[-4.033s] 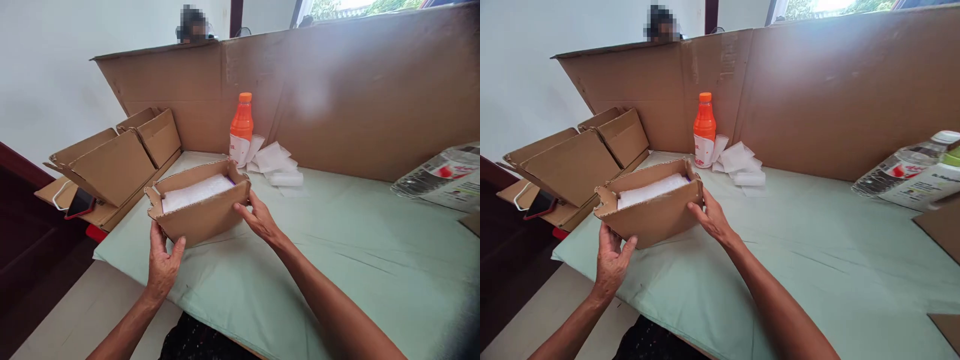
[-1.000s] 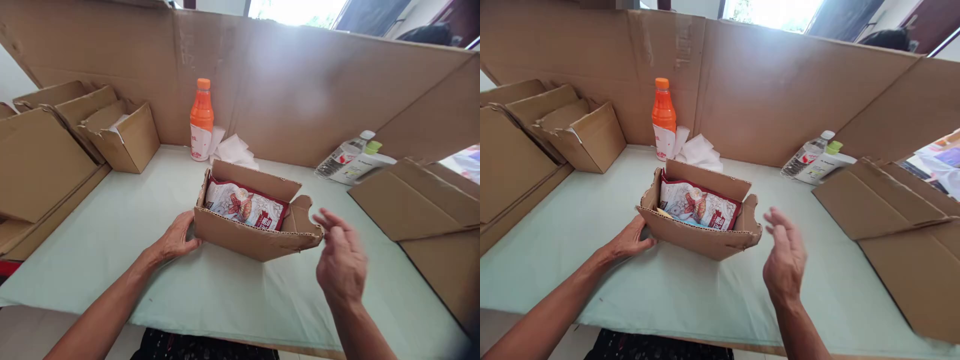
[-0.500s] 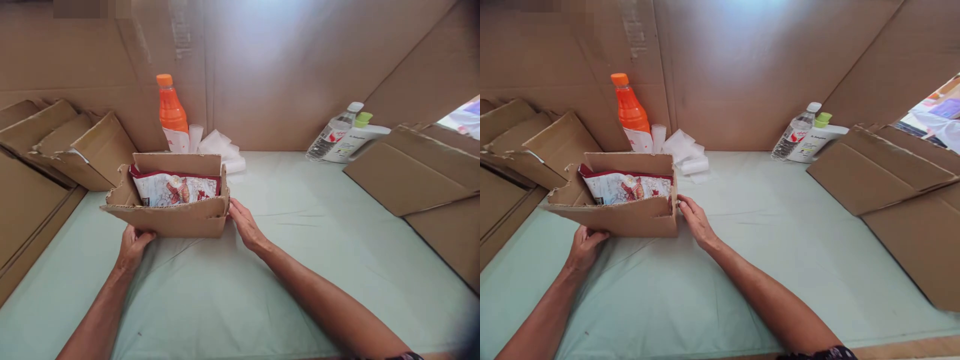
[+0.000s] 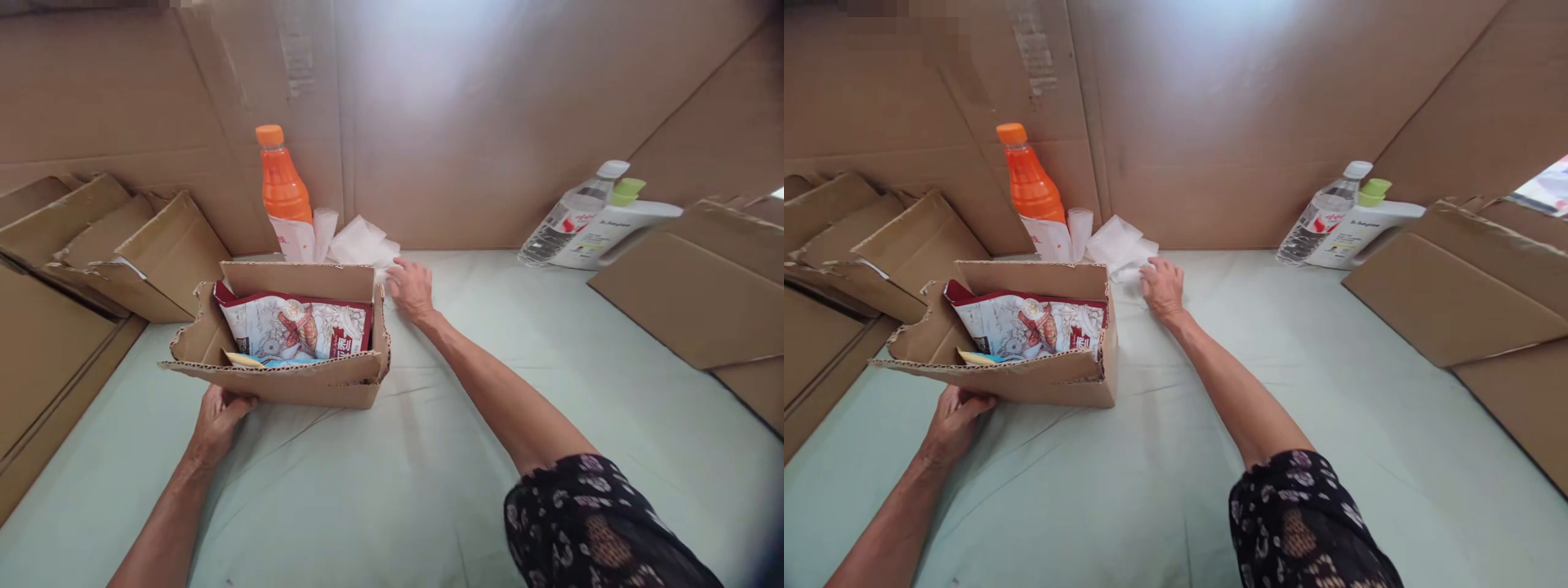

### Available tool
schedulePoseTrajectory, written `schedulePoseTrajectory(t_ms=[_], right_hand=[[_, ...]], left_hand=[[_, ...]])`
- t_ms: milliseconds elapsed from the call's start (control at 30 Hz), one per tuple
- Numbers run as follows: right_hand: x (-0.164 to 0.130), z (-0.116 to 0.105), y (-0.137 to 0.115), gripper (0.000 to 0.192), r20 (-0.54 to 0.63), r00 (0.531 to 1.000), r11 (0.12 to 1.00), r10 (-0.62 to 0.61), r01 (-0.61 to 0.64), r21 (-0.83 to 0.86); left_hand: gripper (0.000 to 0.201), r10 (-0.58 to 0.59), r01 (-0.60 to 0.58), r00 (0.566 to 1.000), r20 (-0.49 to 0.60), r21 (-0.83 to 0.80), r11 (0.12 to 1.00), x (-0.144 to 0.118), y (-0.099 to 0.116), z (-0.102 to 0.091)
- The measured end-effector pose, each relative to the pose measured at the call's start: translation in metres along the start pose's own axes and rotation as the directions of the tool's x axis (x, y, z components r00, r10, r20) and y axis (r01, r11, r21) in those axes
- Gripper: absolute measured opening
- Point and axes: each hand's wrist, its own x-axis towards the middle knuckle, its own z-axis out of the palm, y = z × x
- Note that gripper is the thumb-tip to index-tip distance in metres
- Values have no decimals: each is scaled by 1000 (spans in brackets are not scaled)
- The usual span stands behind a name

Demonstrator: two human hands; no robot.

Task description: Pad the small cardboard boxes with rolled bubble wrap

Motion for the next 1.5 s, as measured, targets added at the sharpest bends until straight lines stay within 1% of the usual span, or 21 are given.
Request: schedulePoseTrajectory(t_ms=[67,167,367,533,600,667,733,767,800,833,900,967,1033,1100,1167,1267,1333,1400,1433,1467,1500], right_hand=[[-11,-11,2,22,-56,998,995,42,-37,89],[-49,-43,5,33,-82,989,961,125,-100,257],[-133,-113,0,43,13,950,827,313,-280,488],[-162,-138,-17,36,173,889,576,424,-412,706],[-171,-143,-22,35,208,876,517,434,-432,739],[-181,-145,-25,35,251,872,495,421,-453,742],[-193,-146,-29,36,328,862,477,387,-492,729],[-200,-146,-31,38,377,851,468,365,-518,716],[-206,-145,-35,39,427,838,461,341,-544,701],[-211,-144,-39,40,472,823,455,315,-568,686],[-220,-141,-49,42,552,792,449,260,-605,657],[-226,-137,-59,43,608,766,448,211,-628,636],[-229,-133,-62,41,629,752,447,198,-640,625],[-229,-130,-55,39,573,776,466,265,-623,628],[-229,-128,-39,38,462,805,497,373,-594,633],[-234,-130,-10,41,261,827,563,499,-538,628],[-242,-137,0,40,31,863,713,505,-437,548],[-253,-148,-2,34,-191,902,879,388,-300,372],[-259,-154,-7,29,-234,922,927,308,-235,293],[-266,-159,-14,24,-216,948,953,234,-180,244],[-273,-162,-23,20,-141,975,965,171,-137,222]], left_hand=[[34,11,-11,1000,29,6,1000,0,3,1],[36,31,-31,998,55,-1,1000,0,8,3],[43,58,-59,997,60,11,998,-3,15,8],[46,74,-76,996,51,41,996,-10,25,20],[46,93,-92,996,-14,44,995,-23,32,24],[52,173,-156,969,-178,106,982,-49,41,29],[58,319,-248,882,-346,235,940,-88,53,37],[56,388,-292,847,-363,291,911,-109,59,43],[50,447,-347,839,-309,329,878,-129,64,52],[46,499,-421,849,-172,349,837,-147,69,63],[57,558,-567,820,127,313,762,-171,77,89],[76,490,-562,815,309,219,798,-177,79,115],[80,332,-416,837,434,111,903,-171,77,133],[60,138,-192,829,542,43,980,-161,72,142],[35,-17,-8,816,578,41,999,-155,66,144],[23,-103,81,836,539,63,995,-151,59,141],[22,-104,85,851,514,60,995,-154,55,139],[24,-49,11,872,487,79,997,-160,53,139],[26,10,-71,878,479,109,991,-165,52,139],[29,85,-180,872,483,153,972,-171,52,140],[31,165,-302,846,507,201,932,-177,51,142]])
